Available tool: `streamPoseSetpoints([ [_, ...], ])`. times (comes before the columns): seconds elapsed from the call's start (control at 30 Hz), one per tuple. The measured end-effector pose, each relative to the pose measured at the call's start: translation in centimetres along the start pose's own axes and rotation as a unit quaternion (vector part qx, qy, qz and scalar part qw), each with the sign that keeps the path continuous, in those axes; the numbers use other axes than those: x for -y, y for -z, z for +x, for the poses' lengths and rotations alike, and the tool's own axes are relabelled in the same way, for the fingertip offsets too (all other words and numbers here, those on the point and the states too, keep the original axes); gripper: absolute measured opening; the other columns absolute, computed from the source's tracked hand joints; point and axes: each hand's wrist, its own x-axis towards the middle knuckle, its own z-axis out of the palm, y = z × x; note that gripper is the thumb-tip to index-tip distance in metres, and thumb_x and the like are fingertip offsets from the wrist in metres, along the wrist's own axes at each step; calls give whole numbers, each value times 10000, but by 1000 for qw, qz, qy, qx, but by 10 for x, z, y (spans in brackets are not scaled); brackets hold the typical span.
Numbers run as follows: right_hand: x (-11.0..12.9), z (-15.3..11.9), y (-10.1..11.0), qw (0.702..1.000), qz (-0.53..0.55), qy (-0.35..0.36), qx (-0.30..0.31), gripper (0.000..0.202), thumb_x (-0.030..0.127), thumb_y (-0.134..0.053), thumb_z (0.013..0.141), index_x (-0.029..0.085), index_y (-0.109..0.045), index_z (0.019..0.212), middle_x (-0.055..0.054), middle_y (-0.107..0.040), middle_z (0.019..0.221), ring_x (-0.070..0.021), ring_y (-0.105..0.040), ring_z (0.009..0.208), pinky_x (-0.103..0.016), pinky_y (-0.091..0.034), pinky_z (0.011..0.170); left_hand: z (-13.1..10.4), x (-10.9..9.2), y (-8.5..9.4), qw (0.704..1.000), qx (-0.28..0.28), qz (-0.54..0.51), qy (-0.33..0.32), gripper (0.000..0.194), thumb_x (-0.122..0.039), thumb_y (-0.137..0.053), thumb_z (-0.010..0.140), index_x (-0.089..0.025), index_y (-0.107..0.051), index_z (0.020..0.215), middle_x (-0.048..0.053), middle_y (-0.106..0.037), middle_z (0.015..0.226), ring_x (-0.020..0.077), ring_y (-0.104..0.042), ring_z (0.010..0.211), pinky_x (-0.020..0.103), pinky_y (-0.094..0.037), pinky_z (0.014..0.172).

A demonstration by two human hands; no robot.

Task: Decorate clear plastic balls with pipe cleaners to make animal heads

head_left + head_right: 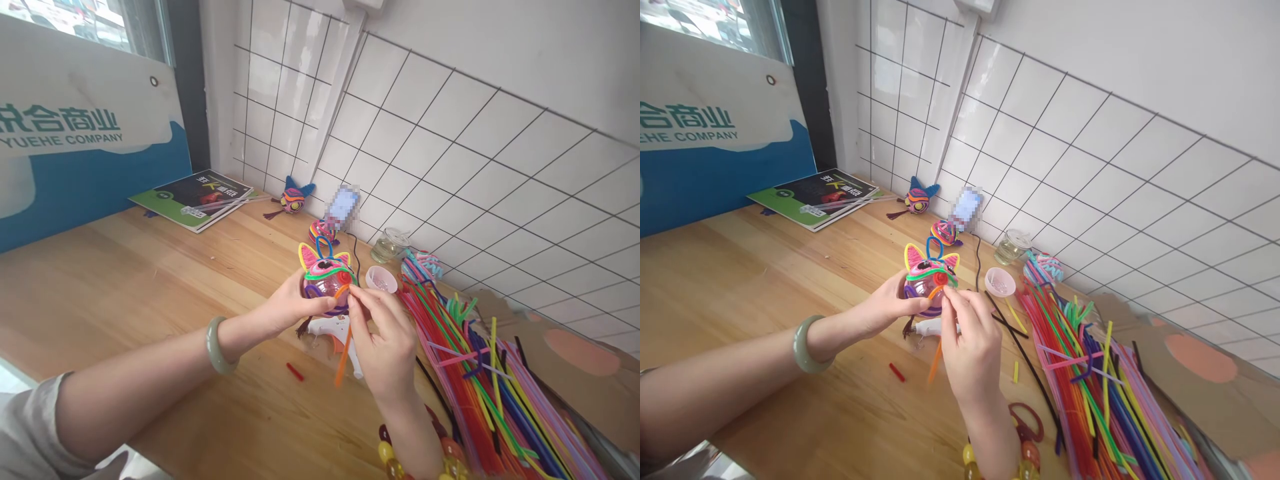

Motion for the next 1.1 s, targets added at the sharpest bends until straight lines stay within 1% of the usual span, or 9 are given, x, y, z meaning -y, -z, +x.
streamPoseSetpoints([
  [0.1,-1,0,0,1000,-3,-12,-2,145,137,-549,926,196,-671,977,-62,-695,870,-170,-669,797,-310,-568,709,0,0,-1,1000,-9,8,1,514,-319,-791,725,-136,-588,1160,135,-688,1102,253,-671,972,353,-539,840],
  [0.23,-2,0,1,1000,-7,-14,2,107,132,-558,919,183,-651,919,-55,-690,835,-160,-654,766,-286,-549,682,0,0,-2,999,-16,37,-13,539,-307,-796,719,-129,-574,1177,142,-678,1145,256,-662,999,339,-531,851],
  [0.47,-1,1,4,1000,-4,-10,17,88,117,-563,912,176,-627,901,-45,-669,815,-154,-642,751,-282,-531,657,-1,3,1,995,-23,81,-45,585,-276,-792,727,-129,-527,1226,146,-654,1204,275,-630,1099,373,-507,931],
  [0.6,0,1,5,1000,-1,-8,21,81,112,-569,904,179,-614,895,-39,-661,799,-151,-636,740,-276,-526,647,0,4,0,994,-23,86,-69,594,-256,-790,724,-118,-506,1227,158,-646,1216,284,-624,1121,393,-497,963],
  [0.8,-1,1,7,999,-12,-9,35,81,123,-563,903,181,-602,861,-32,-649,768,-144,-624,701,-265,-507,624,-1,1,-3,991,-33,107,-72,600,-240,-789,713,-109,-509,1227,169,-639,1234,290,-618,1135,404,-488,980],
  [0.93,0,1,6,999,-28,7,21,86,106,-574,894,176,-607,856,-38,-663,759,-144,-630,692,-261,-509,611,-1,2,-1,992,-29,105,-65,601,-264,-788,721,-116,-504,1229,166,-643,1229,292,-622,1131,406,-492,971],
  [1.03,1,-1,5,998,-57,32,10,97,96,-560,899,170,-623,896,-59,-690,792,-151,-650,709,-268,-527,622,-1,3,1,991,-38,112,-60,611,-284,-801,710,-119,-513,1223,163,-643,1232,296,-616,1140,400,-490,968],
  [1.1,1,-2,4,996,-78,51,12,117,90,-550,904,156,-635,948,-83,-702,833,-167,-670,752,-286,-545,658,-1,3,1,991,-42,111,-54,608,-294,-804,707,-125,-524,1220,155,-649,1225,289,-621,1127,385,-498,952],
])
